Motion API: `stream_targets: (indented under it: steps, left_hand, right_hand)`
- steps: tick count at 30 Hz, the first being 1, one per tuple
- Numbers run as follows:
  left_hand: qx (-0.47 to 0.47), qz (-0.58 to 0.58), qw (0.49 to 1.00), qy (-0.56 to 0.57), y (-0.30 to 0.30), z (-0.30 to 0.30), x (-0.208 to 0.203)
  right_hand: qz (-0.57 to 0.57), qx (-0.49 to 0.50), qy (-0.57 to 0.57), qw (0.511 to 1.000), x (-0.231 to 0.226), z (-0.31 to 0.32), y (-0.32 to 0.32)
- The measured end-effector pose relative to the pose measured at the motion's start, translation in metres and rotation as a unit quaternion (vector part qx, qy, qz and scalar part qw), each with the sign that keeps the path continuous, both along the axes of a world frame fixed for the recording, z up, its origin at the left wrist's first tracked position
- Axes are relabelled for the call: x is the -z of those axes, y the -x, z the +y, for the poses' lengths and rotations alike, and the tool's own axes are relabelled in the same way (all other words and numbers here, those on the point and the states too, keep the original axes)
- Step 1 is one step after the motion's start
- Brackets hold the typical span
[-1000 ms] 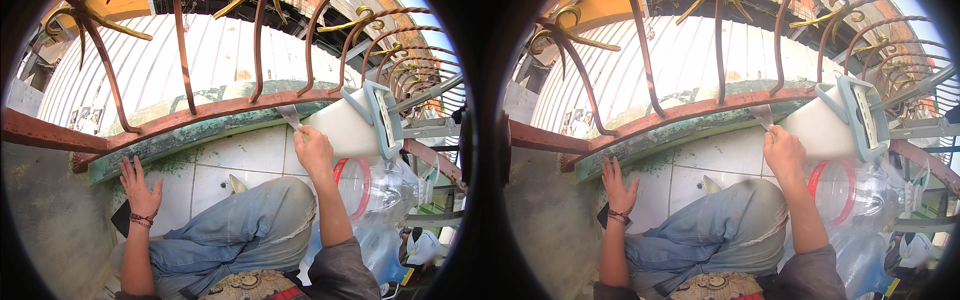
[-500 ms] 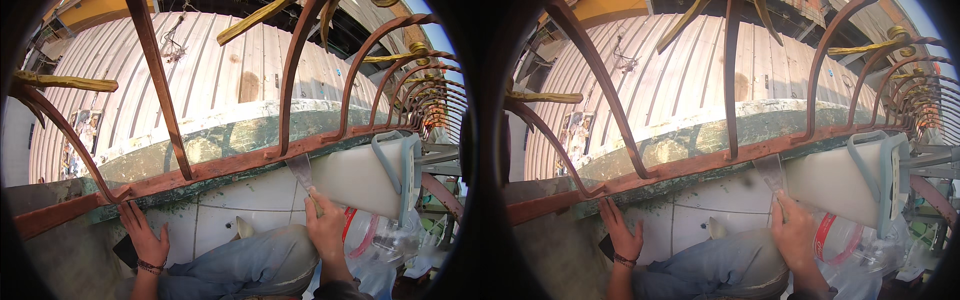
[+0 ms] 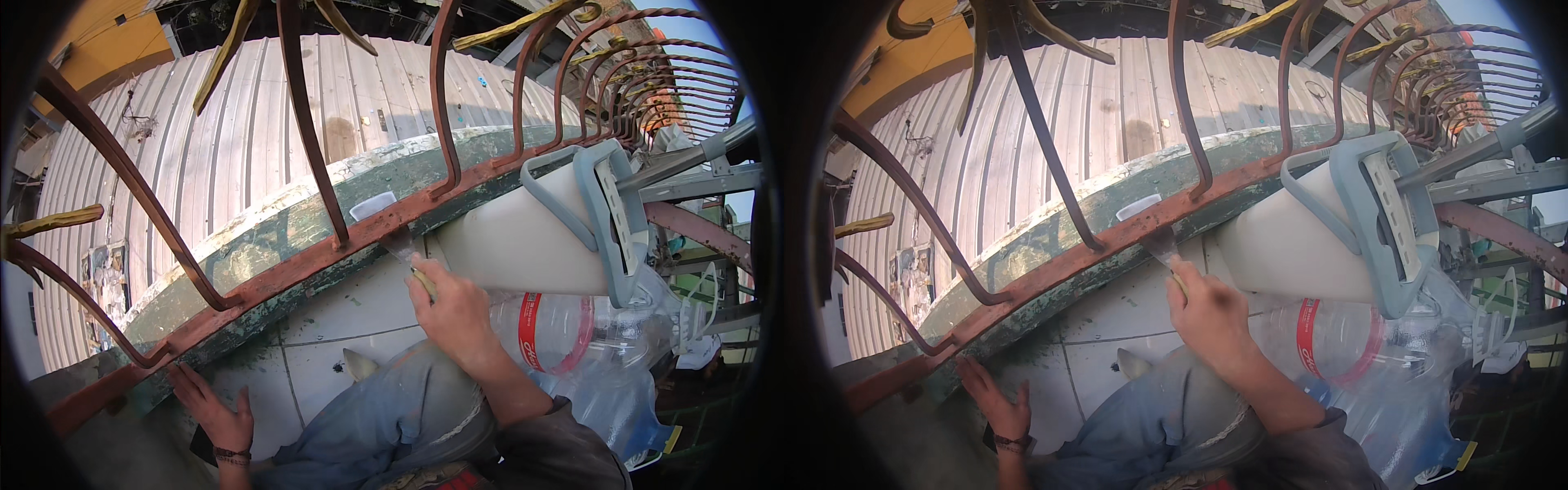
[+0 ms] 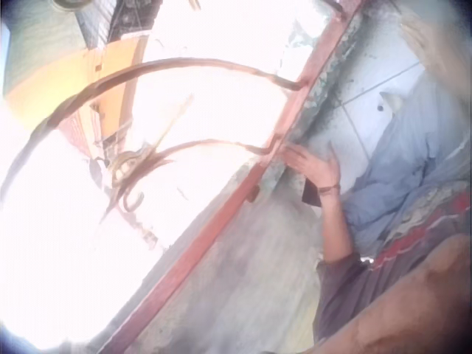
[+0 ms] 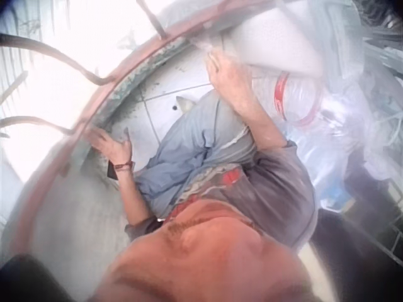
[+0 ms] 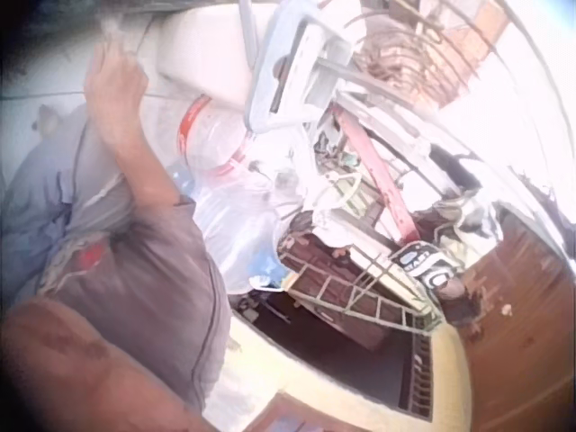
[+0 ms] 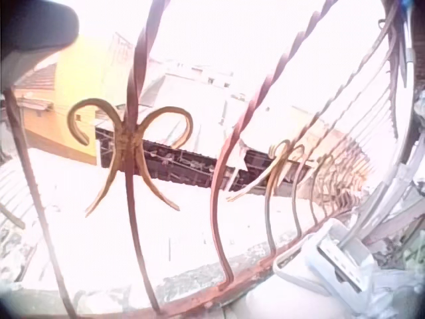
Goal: The person scrapes old paint off a curved concrete wall and a metal railing using a metal scraper. They work on the railing first, then move to the wall, removing layers of green and yellow paint.
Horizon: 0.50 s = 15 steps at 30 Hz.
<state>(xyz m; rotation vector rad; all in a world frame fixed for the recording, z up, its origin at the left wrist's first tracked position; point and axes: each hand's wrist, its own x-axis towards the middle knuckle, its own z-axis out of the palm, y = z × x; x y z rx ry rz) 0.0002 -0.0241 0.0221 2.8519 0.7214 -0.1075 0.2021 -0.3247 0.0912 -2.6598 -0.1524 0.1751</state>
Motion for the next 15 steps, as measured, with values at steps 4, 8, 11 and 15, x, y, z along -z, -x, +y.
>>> stream_targets:
  steps: [4,8,11,15]
  left_hand:
    - [0.044,-0.045,0.998,0.0,0.009,0.01,0.014]
    - [0.066,-0.077,0.994,0.033,0.016,0.027,0.017]
    - [0.038,-0.165,0.982,0.085,0.021,0.031,0.016]
    - [-0.093,-0.281,0.947,0.127,0.045,0.032,-0.006]
  right_hand:
    - [0.092,-0.014,0.024,0.995,-0.035,-0.004,0.054]
    - [0.141,-0.082,-0.113,0.98,-0.047,-0.001,0.088]
    - [0.262,-0.118,-0.186,0.94,-0.052,0.02,0.096]
    - [0.29,-0.195,-0.196,0.916,0.001,0.065,0.108]
